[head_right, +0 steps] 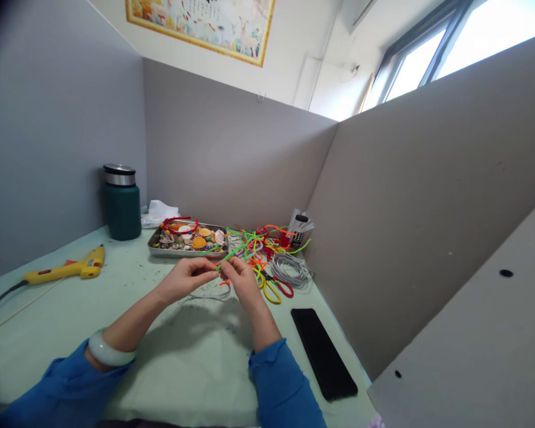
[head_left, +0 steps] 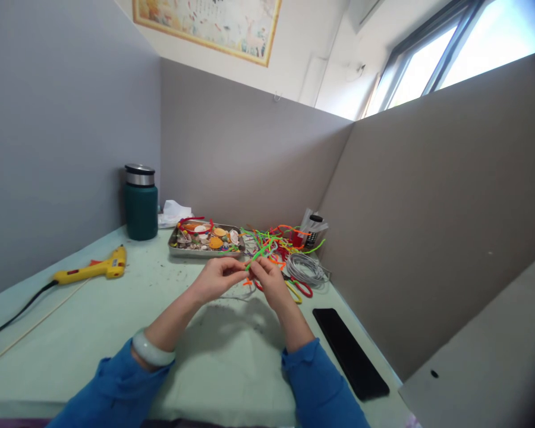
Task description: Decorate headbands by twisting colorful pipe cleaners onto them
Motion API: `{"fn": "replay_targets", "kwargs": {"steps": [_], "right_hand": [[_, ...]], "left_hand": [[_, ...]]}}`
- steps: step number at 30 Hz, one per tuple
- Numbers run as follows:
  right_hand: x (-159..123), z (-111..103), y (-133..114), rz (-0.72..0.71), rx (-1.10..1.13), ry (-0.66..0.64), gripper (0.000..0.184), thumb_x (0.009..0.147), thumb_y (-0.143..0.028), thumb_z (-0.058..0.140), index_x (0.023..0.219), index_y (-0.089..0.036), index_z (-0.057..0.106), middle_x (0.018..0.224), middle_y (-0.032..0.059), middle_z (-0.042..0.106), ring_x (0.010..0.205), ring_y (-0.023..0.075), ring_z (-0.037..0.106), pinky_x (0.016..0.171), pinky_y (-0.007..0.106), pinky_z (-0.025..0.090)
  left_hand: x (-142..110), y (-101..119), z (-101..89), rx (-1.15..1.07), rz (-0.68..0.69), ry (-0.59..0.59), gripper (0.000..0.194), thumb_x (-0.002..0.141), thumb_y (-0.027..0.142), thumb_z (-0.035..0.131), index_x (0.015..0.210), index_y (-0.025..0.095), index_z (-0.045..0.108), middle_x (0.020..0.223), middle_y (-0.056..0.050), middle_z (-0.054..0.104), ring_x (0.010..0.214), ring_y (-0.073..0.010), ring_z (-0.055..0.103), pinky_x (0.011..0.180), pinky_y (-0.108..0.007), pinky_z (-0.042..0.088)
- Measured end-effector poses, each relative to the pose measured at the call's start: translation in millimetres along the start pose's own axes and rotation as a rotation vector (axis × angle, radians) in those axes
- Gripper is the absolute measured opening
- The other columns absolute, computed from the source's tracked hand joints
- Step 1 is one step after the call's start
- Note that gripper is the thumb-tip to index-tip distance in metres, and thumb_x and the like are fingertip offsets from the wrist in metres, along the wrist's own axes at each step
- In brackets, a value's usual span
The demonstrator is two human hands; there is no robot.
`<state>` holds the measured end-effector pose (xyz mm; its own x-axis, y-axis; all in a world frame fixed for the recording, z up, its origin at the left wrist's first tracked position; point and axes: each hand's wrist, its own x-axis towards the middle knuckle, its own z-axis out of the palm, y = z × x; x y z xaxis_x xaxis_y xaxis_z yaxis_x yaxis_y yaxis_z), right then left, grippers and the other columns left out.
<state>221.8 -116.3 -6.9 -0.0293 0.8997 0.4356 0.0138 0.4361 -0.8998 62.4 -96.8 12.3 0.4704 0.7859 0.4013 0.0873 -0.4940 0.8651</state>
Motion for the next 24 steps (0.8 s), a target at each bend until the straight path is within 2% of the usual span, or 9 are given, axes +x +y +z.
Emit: {"fn": "replay_targets", "kwargs": {"steps": [2, 7, 13, 21, 24], "right_hand": [[-0.6, -0.1, -0.8, -0.012, -0.017, 0.013, 0.023, 0.08, -0.04, 0.055, 0.076, -0.018, 0.06, 0.062, -0.0015, 0.052, 0.06, 0.0117, 0.048, 0.058, 0.024, 0.041], [-0.9, 0.5, -0.8, -0.039, -0.032, 0.046, 0.024, 0.078, -0.038, 0.058, 0.064, -0.018, 0.055, 0.06, -0.0022, 0.051, 0.059, 0.0109, 0.046, 0.06, 0.023, 0.04], [-0.4, 3.0, 0.5, -0.032, 0.002, 0.056, 0.022, 0.075, -0.035, 0.062, 0.063, -0.018, 0.054, 0.059, -0.0034, 0.05, 0.057, 0.0104, 0.045, 0.059, 0.023, 0.039], [0.4, 5.1, 1.7, -0.026, 0.001, 0.065, 0.022, 0.072, -0.036, 0.063, 0.062, -0.018, 0.054, 0.056, -0.0041, 0.049, 0.055, 0.0099, 0.044, 0.055, 0.022, 0.039], [0.4, 4.9, 1.7, -0.025, 0.005, 0.07, 0.022, 0.074, -0.036, 0.062, 0.063, -0.018, 0.055, 0.057, -0.004, 0.049, 0.054, 0.0096, 0.044, 0.055, 0.022, 0.038]], "left_hand": [[0.2, 0.3, 0.0, -0.005, 0.004, -0.001, 0.024, 0.07, 0.036, 0.061, 0.071, 0.014, 0.068, 0.054, 0.002, 0.051, 0.049, -0.0091, 0.036, 0.046, -0.021, 0.027], [0.2, -2.9, -1.1, 0.025, 0.027, -0.028, 0.028, 0.073, 0.038, 0.057, 0.074, 0.012, 0.069, 0.055, 0.002, 0.049, 0.05, -0.0089, 0.033, 0.046, -0.022, 0.024], [0.3, -8.9, -1.4, 0.057, 0.042, -0.051, 0.029, 0.076, 0.038, 0.053, 0.073, 0.012, 0.067, 0.055, 0.002, 0.045, 0.05, -0.009, 0.032, 0.046, -0.022, 0.024], [-0.2, -5.7, -0.2, 0.033, 0.042, -0.062, 0.026, 0.073, 0.034, 0.053, 0.057, 0.014, 0.059, 0.051, 0.004, 0.04, 0.049, -0.0084, 0.03, 0.046, -0.022, 0.023], [0.3, -5.2, 0.1, 0.022, 0.019, -0.054, 0.025, 0.074, 0.035, 0.053, 0.063, 0.013, 0.062, 0.052, 0.004, 0.043, 0.048, -0.0082, 0.032, 0.045, -0.022, 0.024]]}}
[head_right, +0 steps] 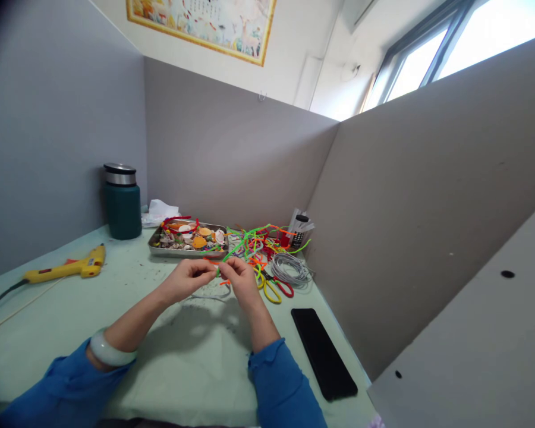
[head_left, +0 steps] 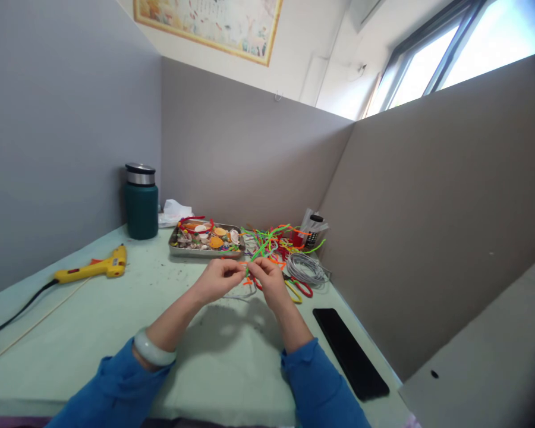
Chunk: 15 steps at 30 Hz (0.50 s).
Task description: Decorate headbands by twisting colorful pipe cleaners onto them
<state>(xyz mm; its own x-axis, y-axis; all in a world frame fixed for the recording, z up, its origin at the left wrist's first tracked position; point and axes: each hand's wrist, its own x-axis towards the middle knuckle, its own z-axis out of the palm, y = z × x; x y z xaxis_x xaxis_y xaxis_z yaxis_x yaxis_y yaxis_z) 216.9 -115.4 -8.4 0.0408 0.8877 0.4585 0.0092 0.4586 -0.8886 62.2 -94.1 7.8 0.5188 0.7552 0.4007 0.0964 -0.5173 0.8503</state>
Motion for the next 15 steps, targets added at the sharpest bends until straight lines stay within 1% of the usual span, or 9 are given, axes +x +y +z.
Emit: {"fn": "replay_targets", "kwargs": {"steps": [2, 5, 7, 9, 11, 13, 15], "right_hand": [[0.3, -0.6, -0.3, -0.008, 0.002, 0.008, 0.023, 0.075, -0.036, 0.061, 0.064, -0.018, 0.056, 0.057, -0.0036, 0.05, 0.054, 0.0096, 0.044, 0.054, 0.022, 0.038], [0.6, -1.2, -0.7, -0.032, 0.003, 0.015, 0.02, 0.077, -0.035, 0.059, 0.067, -0.018, 0.057, 0.059, -0.0032, 0.05, 0.054, 0.0095, 0.044, 0.054, 0.023, 0.038], [0.3, -0.7, -0.9, -0.031, 0.01, 0.009, 0.016, 0.077, -0.034, 0.06, 0.072, -0.018, 0.058, 0.06, -0.0034, 0.051, 0.055, 0.0097, 0.045, 0.055, 0.023, 0.038], [-0.3, 0.6, -1.2, -0.015, 0.02, 0.007, 0.014, 0.075, -0.033, 0.061, 0.077, -0.019, 0.06, 0.062, -0.0034, 0.052, 0.056, 0.01, 0.047, 0.056, 0.023, 0.039], [-0.7, 2.1, -1.7, -0.002, 0.036, 0.008, 0.014, 0.075, -0.032, 0.061, 0.081, -0.019, 0.062, 0.065, -0.0031, 0.053, 0.057, 0.0102, 0.047, 0.057, 0.023, 0.04], [-0.9, 3.2, -2.1, -0.003, 0.046, -0.003, 0.013, 0.074, -0.031, 0.062, 0.081, -0.019, 0.062, 0.068, -0.0023, 0.055, 0.059, 0.0105, 0.048, 0.058, 0.023, 0.04], [-0.8, 3.6, -1.9, -0.025, 0.05, -0.016, 0.011, 0.072, -0.029, 0.063, 0.076, -0.019, 0.062, 0.071, -0.0015, 0.057, 0.063, 0.0112, 0.049, 0.061, 0.024, 0.041]], "left_hand": [[0.7, -0.6, 0.0, -0.02, -0.021, 0.021, 0.024, 0.075, 0.034, 0.053, 0.073, 0.013, 0.063, 0.055, 0.003, 0.047, 0.048, -0.0085, 0.035, 0.046, -0.021, 0.026], [1.8, -1.4, 0.0, -0.111, -0.041, 0.077, 0.023, 0.074, 0.032, 0.056, 0.086, 0.014, 0.059, 0.06, 0.003, 0.05, 0.052, -0.0092, 0.042, 0.048, -0.021, 0.031], [2.4, -1.1, 0.1, -0.164, -0.04, 0.094, 0.021, 0.072, 0.032, 0.058, 0.084, 0.015, 0.057, 0.059, 0.004, 0.05, 0.052, -0.0092, 0.043, 0.049, -0.02, 0.032], [2.7, -0.1, 0.4, -0.174, -0.039, 0.086, 0.019, 0.072, 0.033, 0.058, 0.078, 0.015, 0.056, 0.059, 0.004, 0.049, 0.052, -0.0089, 0.043, 0.049, -0.02, 0.031], [2.8, 0.6, 0.8, -0.166, -0.049, 0.073, 0.02, 0.072, 0.034, 0.058, 0.076, 0.014, 0.057, 0.059, 0.004, 0.048, 0.053, -0.0088, 0.041, 0.049, -0.02, 0.03], [2.7, 0.2, 1.3, -0.159, -0.051, 0.058, 0.021, 0.072, 0.034, 0.059, 0.077, 0.013, 0.058, 0.061, 0.003, 0.049, 0.053, -0.0085, 0.04, 0.049, -0.02, 0.03], [2.5, -1.3, 1.5, -0.149, -0.043, 0.039, 0.021, 0.072, 0.033, 0.059, 0.079, 0.013, 0.058, 0.061, 0.004, 0.048, 0.052, -0.008, 0.039, 0.049, -0.02, 0.028]]}}
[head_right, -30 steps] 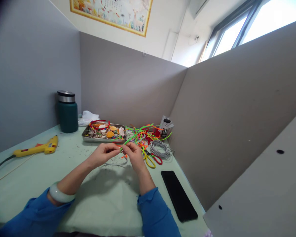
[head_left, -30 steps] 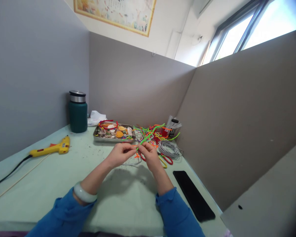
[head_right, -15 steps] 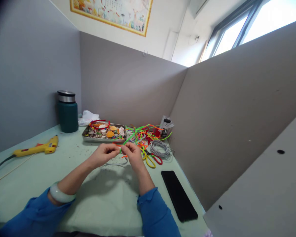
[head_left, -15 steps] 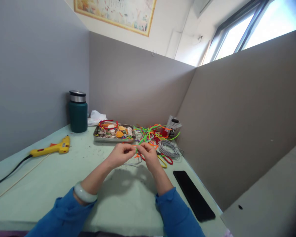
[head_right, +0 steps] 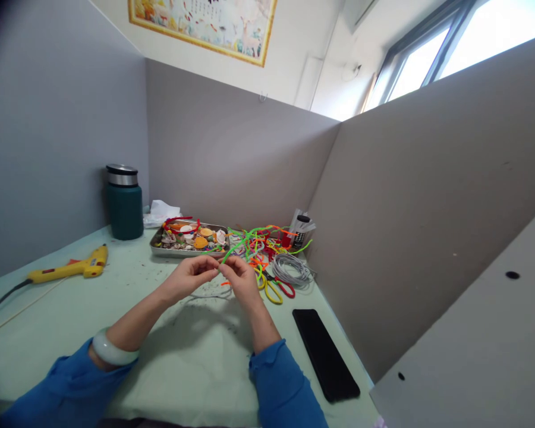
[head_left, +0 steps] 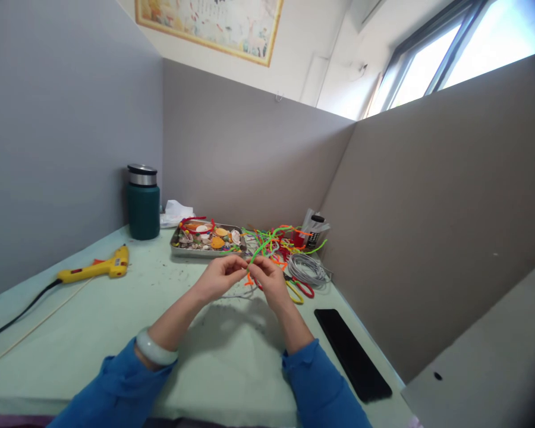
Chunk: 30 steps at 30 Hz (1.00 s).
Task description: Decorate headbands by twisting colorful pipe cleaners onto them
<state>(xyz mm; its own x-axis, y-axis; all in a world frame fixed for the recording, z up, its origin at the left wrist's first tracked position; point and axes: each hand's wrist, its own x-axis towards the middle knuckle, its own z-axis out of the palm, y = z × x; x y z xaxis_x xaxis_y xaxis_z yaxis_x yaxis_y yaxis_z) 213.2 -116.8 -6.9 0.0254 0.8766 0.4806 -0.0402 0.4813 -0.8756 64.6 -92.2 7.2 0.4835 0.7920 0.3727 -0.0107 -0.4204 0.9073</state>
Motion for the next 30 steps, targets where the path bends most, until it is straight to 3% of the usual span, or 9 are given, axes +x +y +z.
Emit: {"fn": "replay_targets", "kwargs": {"steps": [6, 20, 30], "right_hand": [[0.2, -2.7, 3.4, -0.08, -0.024, 0.043, 0.009, 0.072, -0.027, 0.064, 0.072, -0.019, 0.059, 0.07, -0.0026, 0.053, 0.065, 0.0114, 0.048, 0.063, 0.024, 0.039], [-2.4, -6.1, 3.8, -0.175, 0.004, -0.031, 0.002, 0.075, -0.02, 0.058, 0.073, -0.019, 0.059, 0.085, 0.0022, 0.055, 0.081, 0.0158, 0.051, 0.073, 0.028, 0.04], [-1.6, -4.2, 2.0, -0.116, -0.042, 0.006, 0.012, 0.076, -0.031, 0.06, 0.075, -0.019, 0.057, 0.076, 0.0005, 0.055, 0.068, 0.0134, 0.049, 0.065, 0.026, 0.04]], "left_hand": [[1.1, -4.7, -1.1, 0.026, 0.007, 0.013, 0.021, 0.072, 0.03, 0.058, 0.082, 0.012, 0.06, 0.058, 0.004, 0.045, 0.05, -0.0074, 0.034, 0.047, -0.02, 0.025], [2.8, -7.3, 0.8, 0.019, -0.001, 0.048, 0.026, 0.071, 0.036, 0.06, 0.078, 0.011, 0.065, 0.059, 0.001, 0.051, 0.051, -0.0082, 0.036, 0.048, -0.021, 0.026], [2.7, -7.6, 1.2, 0.002, -0.015, 0.041, 0.027, 0.069, 0.037, 0.062, 0.08, 0.012, 0.066, 0.062, 0.0, 0.056, 0.052, -0.0094, 0.04, 0.048, -0.022, 0.028]]}}
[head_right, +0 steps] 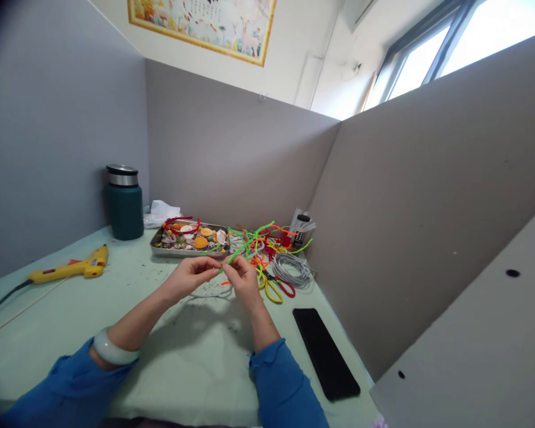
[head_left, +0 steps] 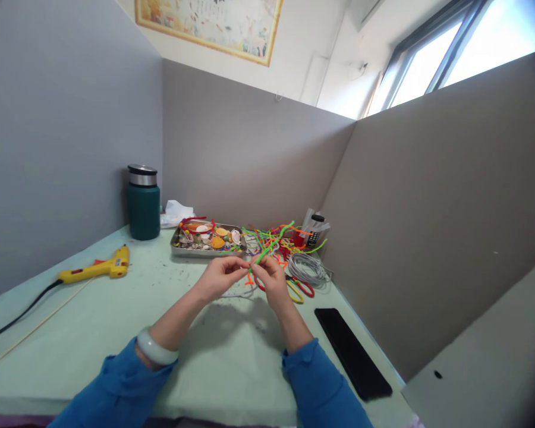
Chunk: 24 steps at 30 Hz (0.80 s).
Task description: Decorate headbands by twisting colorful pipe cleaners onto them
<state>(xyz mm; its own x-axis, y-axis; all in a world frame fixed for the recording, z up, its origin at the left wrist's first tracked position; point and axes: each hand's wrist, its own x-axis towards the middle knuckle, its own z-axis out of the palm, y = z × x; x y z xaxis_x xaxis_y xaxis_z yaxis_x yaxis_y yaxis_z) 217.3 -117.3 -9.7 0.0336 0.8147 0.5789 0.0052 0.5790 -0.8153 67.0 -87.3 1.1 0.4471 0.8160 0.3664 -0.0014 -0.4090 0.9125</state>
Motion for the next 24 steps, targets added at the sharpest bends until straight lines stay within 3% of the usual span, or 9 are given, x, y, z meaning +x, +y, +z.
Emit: {"fn": "replay_targets", "kwargs": {"steps": [5, 13, 24], "right_hand": [[-0.1, -0.3, 0.1, 0.018, 0.012, 0.005, 0.013, 0.076, -0.031, 0.06, 0.072, -0.019, 0.057, 0.071, -0.001, 0.053, 0.062, 0.0117, 0.046, 0.059, 0.025, 0.037], [-1.1, -0.6, -3.2, -0.074, 0.036, -0.042, 0.004, 0.075, -0.024, 0.06, 0.075, -0.02, 0.061, 0.084, 0.0023, 0.055, 0.083, 0.0168, 0.052, 0.078, 0.03, 0.04], [0.0, -1.1, -4.0, -0.134, -0.004, -0.029, 0.004, 0.075, -0.022, 0.057, 0.073, -0.02, 0.06, 0.084, 0.0038, 0.055, 0.086, 0.019, 0.052, 0.08, 0.033, 0.041]], "left_hand": [[-0.4, 2.1, -0.1, -0.01, -0.021, -0.021, 0.028, 0.07, 0.036, 0.062, 0.082, 0.011, 0.065, 0.066, -0.002, 0.059, 0.055, -0.0101, 0.043, 0.051, -0.022, 0.031], [-0.4, 2.4, -1.3, -0.042, -0.031, 0.003, 0.026, 0.069, 0.035, 0.064, 0.079, 0.012, 0.065, 0.069, -0.002, 0.06, 0.059, -0.011, 0.045, 0.054, -0.023, 0.033], [-1.8, 5.2, -2.8, -0.062, -0.046, -0.003, 0.028, 0.069, 0.037, 0.065, 0.082, 0.013, 0.068, 0.069, -0.002, 0.062, 0.058, -0.0111, 0.046, 0.053, -0.022, 0.032]]}}
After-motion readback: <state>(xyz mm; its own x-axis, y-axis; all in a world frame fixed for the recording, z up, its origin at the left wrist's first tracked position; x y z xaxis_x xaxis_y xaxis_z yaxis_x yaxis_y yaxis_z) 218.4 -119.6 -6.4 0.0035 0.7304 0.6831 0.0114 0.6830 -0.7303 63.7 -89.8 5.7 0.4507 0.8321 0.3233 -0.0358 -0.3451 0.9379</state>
